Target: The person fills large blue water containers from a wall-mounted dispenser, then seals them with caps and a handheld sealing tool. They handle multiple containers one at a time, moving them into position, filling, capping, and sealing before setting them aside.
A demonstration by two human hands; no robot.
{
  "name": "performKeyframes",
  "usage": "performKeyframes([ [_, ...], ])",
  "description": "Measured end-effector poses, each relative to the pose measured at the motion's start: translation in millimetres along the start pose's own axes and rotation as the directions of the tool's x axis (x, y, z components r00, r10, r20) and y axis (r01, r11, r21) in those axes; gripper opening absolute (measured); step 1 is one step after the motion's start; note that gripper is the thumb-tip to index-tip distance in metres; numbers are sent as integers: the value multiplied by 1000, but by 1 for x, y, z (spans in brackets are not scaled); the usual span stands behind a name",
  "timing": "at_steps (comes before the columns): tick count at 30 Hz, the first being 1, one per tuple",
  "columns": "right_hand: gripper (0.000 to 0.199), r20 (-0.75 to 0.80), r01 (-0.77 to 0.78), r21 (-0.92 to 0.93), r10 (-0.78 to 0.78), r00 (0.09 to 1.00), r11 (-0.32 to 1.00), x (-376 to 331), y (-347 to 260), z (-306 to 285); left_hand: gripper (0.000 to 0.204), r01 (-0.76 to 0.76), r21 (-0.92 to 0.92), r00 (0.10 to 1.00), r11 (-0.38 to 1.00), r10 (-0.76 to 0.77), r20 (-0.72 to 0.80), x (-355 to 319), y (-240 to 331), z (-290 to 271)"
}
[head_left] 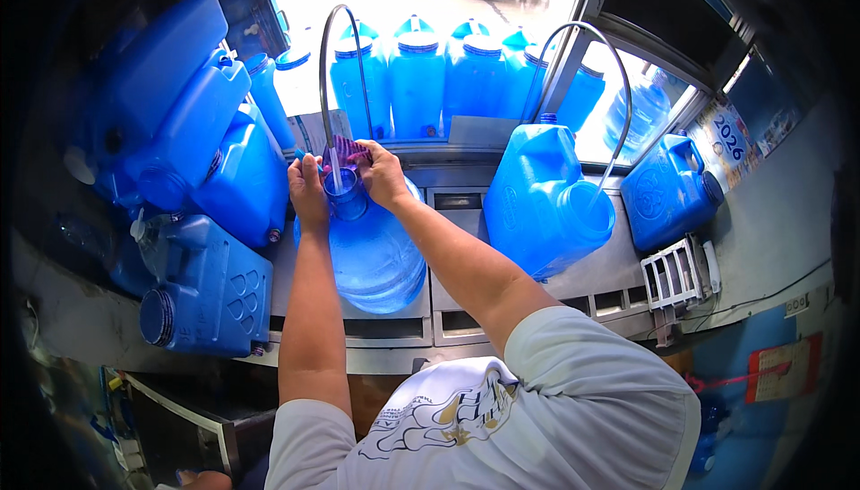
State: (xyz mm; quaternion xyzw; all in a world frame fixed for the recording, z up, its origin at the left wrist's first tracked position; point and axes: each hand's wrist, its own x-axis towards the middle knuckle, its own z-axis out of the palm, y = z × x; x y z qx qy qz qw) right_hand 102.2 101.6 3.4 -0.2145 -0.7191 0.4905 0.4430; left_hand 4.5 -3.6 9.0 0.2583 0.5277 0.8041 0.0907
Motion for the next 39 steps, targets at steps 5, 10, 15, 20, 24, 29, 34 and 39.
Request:
performKeyframes([
  [5, 28, -21, -21, -3, 21, 1000, 1000, 1, -4, -3, 45, -16, 36, 999, 999, 15, 39, 0, 3, 0],
  [10, 30, -33, -53, 30, 54, 998, 998, -1, -9, -4, 46, -22, 43, 1000, 999, 21, 18, -1, 2, 0],
  [15, 37, -28, -66, 24, 67, 997, 998, -1, -11, -5, 46, -17, 98, 999, 995, 12, 53, 0, 1, -3],
  [20, 40, -42, -32, -29, 30, 999, 999, -1, -12, -3, 45, -38, 76, 999, 996, 35, 35, 1, 1, -2],
  [24, 36, -19, -88, 3, 88, 996, 996, 0, -9, -3, 44, -46, 19, 999, 999, 45, 27, 0, 2, 0],
  [29, 27, -37, -56, 0, 56, 998, 998, 1, -1, 0, 43, -37, 34, 999, 999, 36, 34, 0, 2, -2],
  [34, 26, -8, -53, 35, 54, 999, 998, 1, 2, 0, 42, -39, 75, 999, 996, 37, 27, 2, -4, -3],
  [39, 32, -86, -48, 1, 48, 995, 999, 3, -1, -1, 43, -87, 116, 995, 989, 82, 53, 1, -1, -1],
])
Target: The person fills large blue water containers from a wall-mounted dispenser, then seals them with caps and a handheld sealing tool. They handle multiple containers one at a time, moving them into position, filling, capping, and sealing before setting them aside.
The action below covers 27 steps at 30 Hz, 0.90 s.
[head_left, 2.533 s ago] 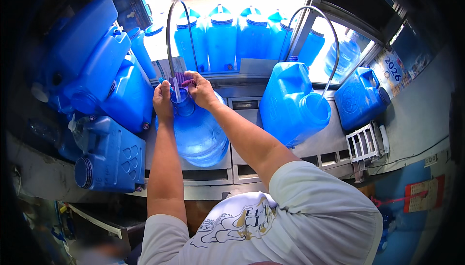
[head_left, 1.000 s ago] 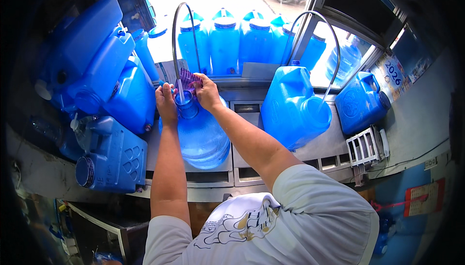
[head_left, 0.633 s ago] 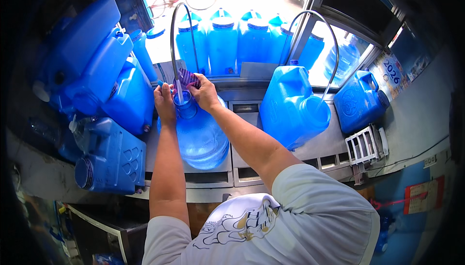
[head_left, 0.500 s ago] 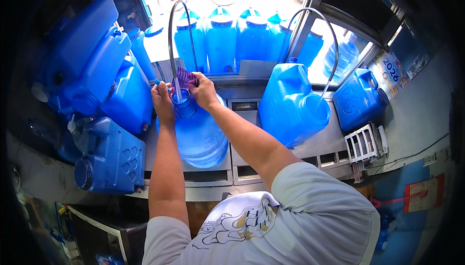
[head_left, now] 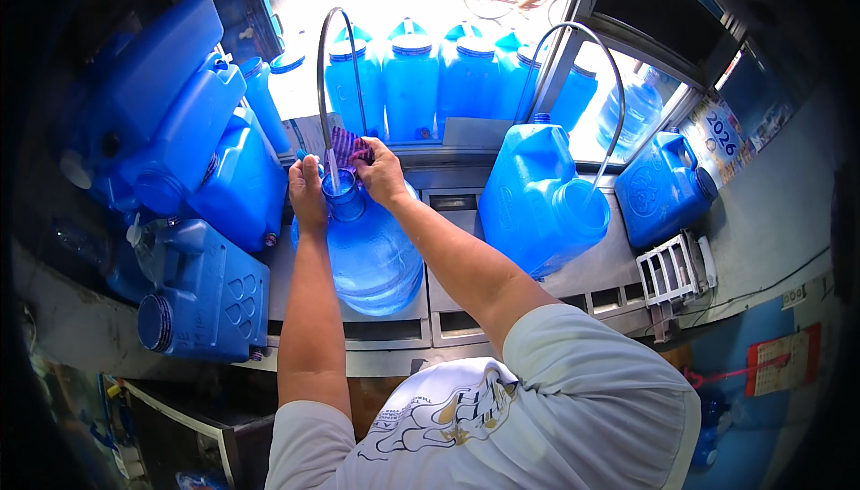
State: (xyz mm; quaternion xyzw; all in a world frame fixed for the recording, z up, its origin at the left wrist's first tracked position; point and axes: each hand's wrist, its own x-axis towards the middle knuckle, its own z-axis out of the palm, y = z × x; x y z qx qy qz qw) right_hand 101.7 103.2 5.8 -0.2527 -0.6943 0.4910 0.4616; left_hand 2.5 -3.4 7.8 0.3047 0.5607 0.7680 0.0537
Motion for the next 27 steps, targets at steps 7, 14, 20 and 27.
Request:
performKeyframes([
  [7, 33, 62, -21, 9, 21, 998, 1000, 1, 0, -1, 45, -12, 21, 1000, 1000, 12, 7, -1, 5, 0],
  [14, 33, 53, -15, 55, 12, 999, 998, 3, 4, 1, 46, -8, 42, 1000, 999, 7, 28, 0, 7, 0],
  [20, 33, 72, -26, 38, 23, 997, 999, 1, 2, -1, 47, 19, 4, 998, 1000, -19, 55, -1, 9, -2],
  [27, 30, 60, -33, 14, 32, 998, 999, -1, -4, -2, 48, 100, -90, 994, 991, -94, 62, -1, 6, 0],
])
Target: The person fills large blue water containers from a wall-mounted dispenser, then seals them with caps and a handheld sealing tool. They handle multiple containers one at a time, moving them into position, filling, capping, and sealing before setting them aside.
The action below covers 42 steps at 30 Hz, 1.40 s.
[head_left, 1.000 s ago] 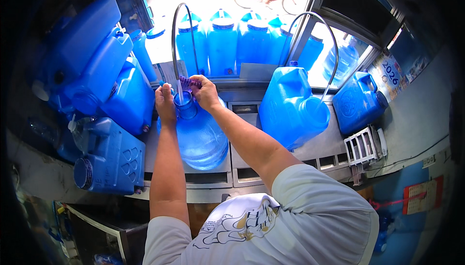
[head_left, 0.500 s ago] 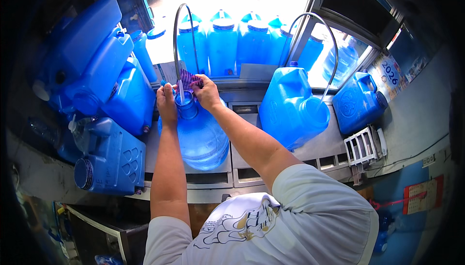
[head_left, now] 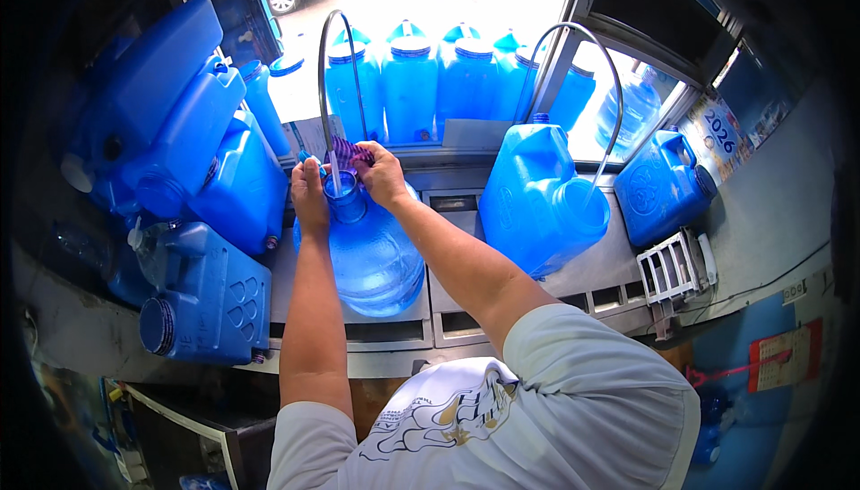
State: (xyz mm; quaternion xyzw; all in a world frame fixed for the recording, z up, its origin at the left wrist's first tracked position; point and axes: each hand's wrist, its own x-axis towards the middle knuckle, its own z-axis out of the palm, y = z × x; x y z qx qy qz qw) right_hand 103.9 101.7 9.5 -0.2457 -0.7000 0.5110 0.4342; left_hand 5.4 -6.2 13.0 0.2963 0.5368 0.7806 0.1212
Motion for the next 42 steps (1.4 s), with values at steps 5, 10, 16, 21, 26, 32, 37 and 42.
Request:
performKeyframes([
  [5, 29, -14, 20, 24, -20, 1000, 1000, 2, 4, 2, 49, -15, 42, 999, 999, 13, 46, 0, 3, -2],
  [10, 26, -9, 35, 6, -35, 999, 999, 2, 6, 3, 51, -12, 42, 1000, 999, 11, 14, 0, 3, -1],
  [16, 19, 35, 36, 42, -37, 999, 998, 2, 9, 3, 53, -10, 40, 1000, 999, 10, -15, 3, -1, -3],
  [21, 17, 58, -13, 73, 9, 998, 997, 5, 13, 5, 52, 8, 75, 1000, 997, -9, 13, 3, -2, -4],
  [26, 19, 15, 29, 50, -30, 999, 998, 5, 13, 4, 51, -6, 51, 1000, 999, 5, 24, 3, -2, -3],
  [32, 22, -16, -11, 19, 11, 1000, 1000, 3, 9, 3, 52, -33, 90, 999, 995, 33, 1, 3, -3, -3],
  [37, 20, -16, 34, -1, -34, 999, 999, 3, 9, 3, 53, -40, 108, 999, 993, 40, 7, 4, -4, -6],
  [42, 19, -1, -14, 19, 14, 1000, 1000, 3, 12, 4, 52, -24, 97, 1000, 995, 25, -6, 3, -3, -5],
])
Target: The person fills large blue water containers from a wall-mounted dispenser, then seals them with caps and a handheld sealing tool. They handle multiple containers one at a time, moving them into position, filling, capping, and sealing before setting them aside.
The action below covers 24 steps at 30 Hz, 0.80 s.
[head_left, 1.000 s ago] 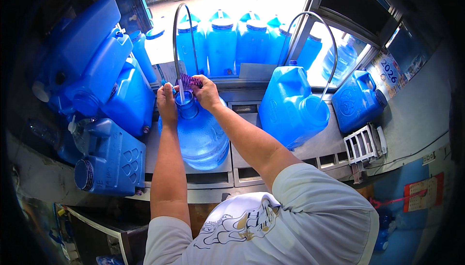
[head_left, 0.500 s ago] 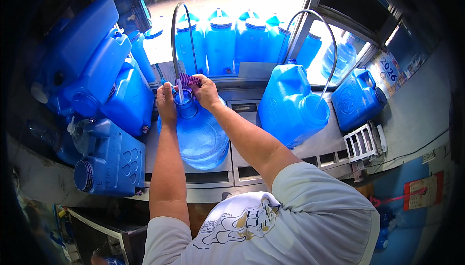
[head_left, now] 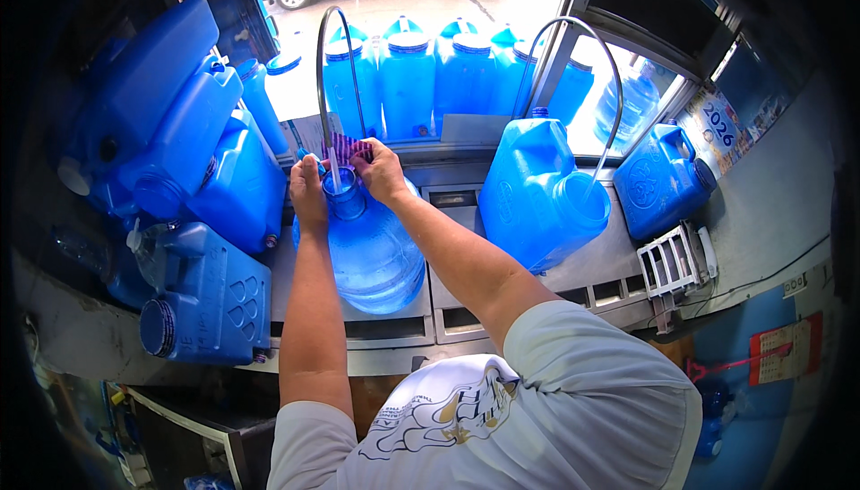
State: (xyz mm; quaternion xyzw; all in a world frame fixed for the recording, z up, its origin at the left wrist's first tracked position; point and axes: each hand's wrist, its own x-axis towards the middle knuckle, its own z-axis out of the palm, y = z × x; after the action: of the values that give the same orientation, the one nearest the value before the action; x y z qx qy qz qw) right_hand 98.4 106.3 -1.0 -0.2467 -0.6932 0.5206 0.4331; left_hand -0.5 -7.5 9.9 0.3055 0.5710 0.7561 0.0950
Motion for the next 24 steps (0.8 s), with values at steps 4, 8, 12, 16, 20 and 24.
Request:
performKeyframes([
  [4, 18, -17, 49, -4, -49, 999, 999, 1, 0, 2, 52, -9, -18, 1000, 1000, 9, -1, -1, 1, 2],
  [8, 13, -22, 69, -49, -70, 997, 996, 0, -1, 2, 52, -6, 6, 1000, 1000, 6, -5, -2, 4, 1],
  [12, 11, -5, 54, -27, -54, 999, 998, -1, -3, 2, 51, -28, 32, 1000, 999, 28, -9, -3, 8, 2],
  [16, 8, 4, 18, 68, -18, 1000, 998, 2, -2, 2, 52, -23, 17, 1000, 1000, 23, -18, -3, 8, 2],
  [20, 7, 47, -108, 182, 101, 994, 977, 5, 1, 1, 54, -17, 11, 999, 1000, 18, -45, 0, 0, 0],
  [24, 8, 50, -86, 119, 81, 995, 989, 7, 3, 0, 57, 0, 61, 998, 998, 4, -65, 3, -8, -3],
])
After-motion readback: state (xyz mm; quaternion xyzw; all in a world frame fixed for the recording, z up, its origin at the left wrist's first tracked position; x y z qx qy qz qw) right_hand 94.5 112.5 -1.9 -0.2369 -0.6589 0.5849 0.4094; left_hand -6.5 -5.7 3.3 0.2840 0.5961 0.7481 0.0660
